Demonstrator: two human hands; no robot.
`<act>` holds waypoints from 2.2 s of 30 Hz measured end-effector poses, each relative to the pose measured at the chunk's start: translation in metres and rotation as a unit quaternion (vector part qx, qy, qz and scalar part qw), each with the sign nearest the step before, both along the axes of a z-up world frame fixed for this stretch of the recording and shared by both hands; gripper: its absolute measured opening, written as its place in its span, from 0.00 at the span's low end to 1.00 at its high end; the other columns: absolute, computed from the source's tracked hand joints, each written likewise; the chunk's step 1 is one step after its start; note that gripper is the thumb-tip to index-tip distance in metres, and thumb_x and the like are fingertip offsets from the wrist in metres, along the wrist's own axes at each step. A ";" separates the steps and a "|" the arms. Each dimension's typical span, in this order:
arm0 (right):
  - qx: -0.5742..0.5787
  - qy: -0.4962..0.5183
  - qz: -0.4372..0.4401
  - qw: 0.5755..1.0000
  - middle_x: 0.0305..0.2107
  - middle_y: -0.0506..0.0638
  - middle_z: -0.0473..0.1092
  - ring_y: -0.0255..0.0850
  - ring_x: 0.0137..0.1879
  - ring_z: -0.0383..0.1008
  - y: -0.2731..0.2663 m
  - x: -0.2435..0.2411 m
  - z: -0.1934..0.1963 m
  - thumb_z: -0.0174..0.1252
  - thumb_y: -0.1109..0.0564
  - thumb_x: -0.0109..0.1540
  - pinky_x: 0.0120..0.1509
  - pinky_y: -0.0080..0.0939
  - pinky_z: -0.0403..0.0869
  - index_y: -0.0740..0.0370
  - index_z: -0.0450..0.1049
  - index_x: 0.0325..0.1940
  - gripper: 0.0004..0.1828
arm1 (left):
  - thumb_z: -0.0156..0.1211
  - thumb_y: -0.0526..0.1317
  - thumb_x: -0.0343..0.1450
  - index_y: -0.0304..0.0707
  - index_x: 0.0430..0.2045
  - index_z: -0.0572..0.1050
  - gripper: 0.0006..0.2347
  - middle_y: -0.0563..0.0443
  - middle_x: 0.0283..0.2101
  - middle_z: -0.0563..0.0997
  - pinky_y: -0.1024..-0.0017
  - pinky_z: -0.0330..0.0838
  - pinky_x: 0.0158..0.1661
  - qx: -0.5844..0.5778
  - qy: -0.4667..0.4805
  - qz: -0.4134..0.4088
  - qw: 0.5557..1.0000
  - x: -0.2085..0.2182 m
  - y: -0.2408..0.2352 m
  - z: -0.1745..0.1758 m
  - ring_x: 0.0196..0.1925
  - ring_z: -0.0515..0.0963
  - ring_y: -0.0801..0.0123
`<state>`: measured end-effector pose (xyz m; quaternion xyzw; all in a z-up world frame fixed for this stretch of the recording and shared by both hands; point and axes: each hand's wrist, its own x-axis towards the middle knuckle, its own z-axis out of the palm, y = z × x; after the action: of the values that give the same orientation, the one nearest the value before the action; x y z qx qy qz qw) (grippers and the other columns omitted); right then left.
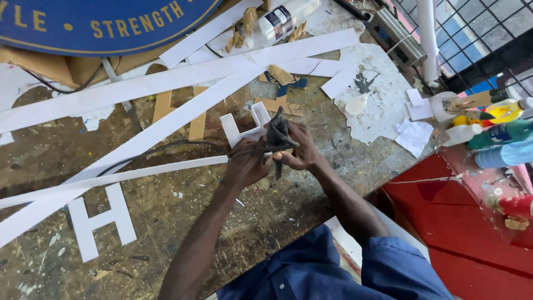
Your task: Using a heat gun to soften plastic strips and bending them to form the edges of a 3D letter sign, then securing them with glue.
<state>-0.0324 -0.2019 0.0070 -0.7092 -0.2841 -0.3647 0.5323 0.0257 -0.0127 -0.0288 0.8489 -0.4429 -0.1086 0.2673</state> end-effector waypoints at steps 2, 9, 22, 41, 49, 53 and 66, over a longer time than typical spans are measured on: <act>-0.005 -0.008 0.001 1.000 0.32 0.64 0.76 0.63 0.34 0.81 0.001 0.001 0.001 0.68 0.42 0.72 0.37 0.59 0.80 0.74 0.80 0.56 0.28 | 0.60 0.47 0.78 0.42 0.73 0.65 0.26 0.32 0.40 0.88 0.48 0.83 0.39 -0.007 -0.035 -0.009 0.999 -0.001 0.004 0.006 0.46 0.91 0.37; -0.002 -0.001 0.015 1.000 0.31 0.62 0.76 0.63 0.32 0.80 -0.001 0.002 0.000 0.69 0.41 0.70 0.35 0.59 0.79 0.73 0.81 0.52 0.28 | 0.60 0.46 0.78 0.43 0.74 0.65 0.26 0.34 0.40 0.88 0.47 0.84 0.41 0.007 -0.018 0.003 1.000 -0.003 0.004 0.008 0.47 0.91 0.39; -0.027 0.022 0.007 0.999 0.29 0.60 0.74 0.62 0.31 0.78 -0.013 0.000 -0.035 0.71 0.37 0.68 0.37 0.57 0.78 0.68 0.79 0.42 0.28 | 0.56 0.36 0.79 0.25 0.75 0.63 0.26 0.28 0.36 0.88 0.43 0.81 0.37 0.017 -0.039 -0.054 0.998 -0.009 0.015 0.047 0.38 0.90 0.29; -0.055 0.057 0.002 0.997 0.36 0.63 0.80 0.64 0.45 0.85 -0.009 -0.006 0.003 0.68 0.33 0.69 0.49 0.58 0.82 0.68 0.81 0.41 0.32 | 0.51 0.24 0.76 0.33 0.82 0.53 0.33 0.22 0.44 0.89 0.42 0.83 0.41 -0.150 -0.040 -0.082 0.984 -0.009 0.030 0.010 0.50 0.90 0.26; -0.057 0.045 -0.019 0.997 0.27 0.60 0.76 0.62 0.35 0.81 0.003 -0.010 0.022 0.69 0.33 0.69 0.41 0.55 0.79 0.65 0.78 0.34 0.31 | 0.55 0.28 0.78 0.31 0.81 0.58 0.30 0.25 0.42 0.90 0.44 0.81 0.42 -0.152 -0.022 -0.042 0.987 -0.013 0.027 0.009 0.46 0.91 0.32; -0.063 0.036 -0.031 0.997 0.27 0.59 0.75 0.61 0.33 0.80 0.007 -0.010 0.027 0.69 0.32 0.69 0.38 0.53 0.78 0.64 0.79 0.34 0.31 | 0.60 0.30 0.78 0.28 0.79 0.62 0.30 0.28 0.41 0.89 0.50 0.82 0.41 -0.163 -0.010 -0.017 0.986 -0.016 0.014 0.014 0.44 0.91 0.35; -0.031 0.072 -0.043 0.996 0.24 0.61 0.73 0.60 0.28 0.75 0.022 -0.015 0.037 0.66 0.38 0.70 0.35 0.54 0.75 0.65 0.77 0.33 0.27 | 0.54 0.41 0.83 0.27 0.80 0.60 0.27 0.39 0.33 0.89 0.56 0.77 0.42 -0.099 -0.084 0.001 0.991 -0.021 0.008 -0.004 0.37 0.90 0.49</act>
<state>-0.0473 -0.1801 0.0445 -0.7616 -0.2253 -0.3265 0.5124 0.0050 -0.0044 -0.0333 0.8247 -0.4717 0.0082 0.3120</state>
